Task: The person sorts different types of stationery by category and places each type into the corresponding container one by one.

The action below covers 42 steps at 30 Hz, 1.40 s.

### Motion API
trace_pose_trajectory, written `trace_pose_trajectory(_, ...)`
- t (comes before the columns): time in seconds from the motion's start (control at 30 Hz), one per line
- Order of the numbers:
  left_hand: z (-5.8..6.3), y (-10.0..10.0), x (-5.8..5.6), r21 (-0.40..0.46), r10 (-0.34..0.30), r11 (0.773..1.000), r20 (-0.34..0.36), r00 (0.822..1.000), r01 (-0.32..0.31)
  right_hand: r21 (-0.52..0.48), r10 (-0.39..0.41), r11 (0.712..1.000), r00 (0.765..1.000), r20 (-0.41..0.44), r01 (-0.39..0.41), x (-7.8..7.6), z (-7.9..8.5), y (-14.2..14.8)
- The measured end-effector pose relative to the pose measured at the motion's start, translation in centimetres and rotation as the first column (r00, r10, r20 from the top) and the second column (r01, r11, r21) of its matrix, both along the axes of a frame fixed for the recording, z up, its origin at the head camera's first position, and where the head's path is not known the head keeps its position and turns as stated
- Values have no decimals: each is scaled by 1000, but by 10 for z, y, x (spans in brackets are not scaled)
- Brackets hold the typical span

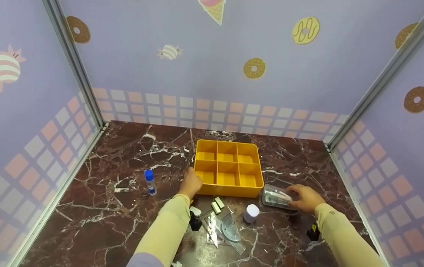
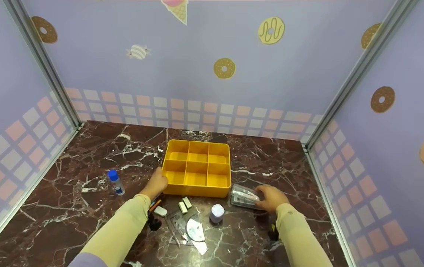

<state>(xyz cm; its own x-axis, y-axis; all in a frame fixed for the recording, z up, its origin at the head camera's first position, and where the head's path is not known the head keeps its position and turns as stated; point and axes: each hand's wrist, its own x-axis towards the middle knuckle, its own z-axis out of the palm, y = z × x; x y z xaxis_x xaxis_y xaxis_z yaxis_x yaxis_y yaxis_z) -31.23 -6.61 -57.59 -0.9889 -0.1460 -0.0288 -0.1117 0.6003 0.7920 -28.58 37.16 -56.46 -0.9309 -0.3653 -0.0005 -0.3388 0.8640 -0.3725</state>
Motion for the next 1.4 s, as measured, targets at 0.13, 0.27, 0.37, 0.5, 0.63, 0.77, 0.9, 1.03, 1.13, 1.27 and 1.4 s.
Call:
trace_pose_trajectory(0.13,-2,0,0,-3,-4,1000,5,1000,4,-11,-20,1000,1000,12,20,-1,4,-1)
trace_pose_trajectory(0.27,-4,0,0,-3,-7,1000,12,1000,7,-4,-18,1000,1000,17,18,-3,6,-1)
trace_pose_trajectory(0.37,-5,0,-1,-3,-7,1000,-4,1000,7,0,-10,1000,1000,10,10,-6,8,-1)
trace_pose_trajectory(0.5,-6,0,-2,2,-1,1000,-11,1000,1,12,1,1000,1000,-2,-1,-10,8,-1)
trace_pose_trajectory(0.63,-5,1,-2,6,9,1000,-5,1000,-9,4,6,1000,1000,-1,-6,-12,9,-1)
trace_pose_trajectory(0.77,-4,0,-2,-1,12,1000,-3,1000,-12,-8,2,1000,1000,-7,-2,-13,11,-2)
trace_pose_trajectory(0.9,-4,0,-3,0,9,1000,14,1000,-9,-7,2,1000,1000,-13,-2,-15,11,-3)
trace_pose_trajectory(1.03,-4,0,-3,1,3,1000,16,1000,-3,-4,-4,1000,1000,-15,4,-17,11,-5)
trace_pose_trajectory(1.13,-2,0,-2,-4,2,1000,3,1000,-2,3,-6,1000,1000,-14,6,-19,12,-6)
trace_pose_trajectory(1.27,-1,0,-2,-7,4,1000,-1,1000,-4,5,-16,1000,999,-28,17,-22,15,-7)
trace_pose_trajectory(1.4,-1,0,-2,-4,3,1000,5,1000,-3,-3,-31,1000,999,-42,31,-26,17,-9)
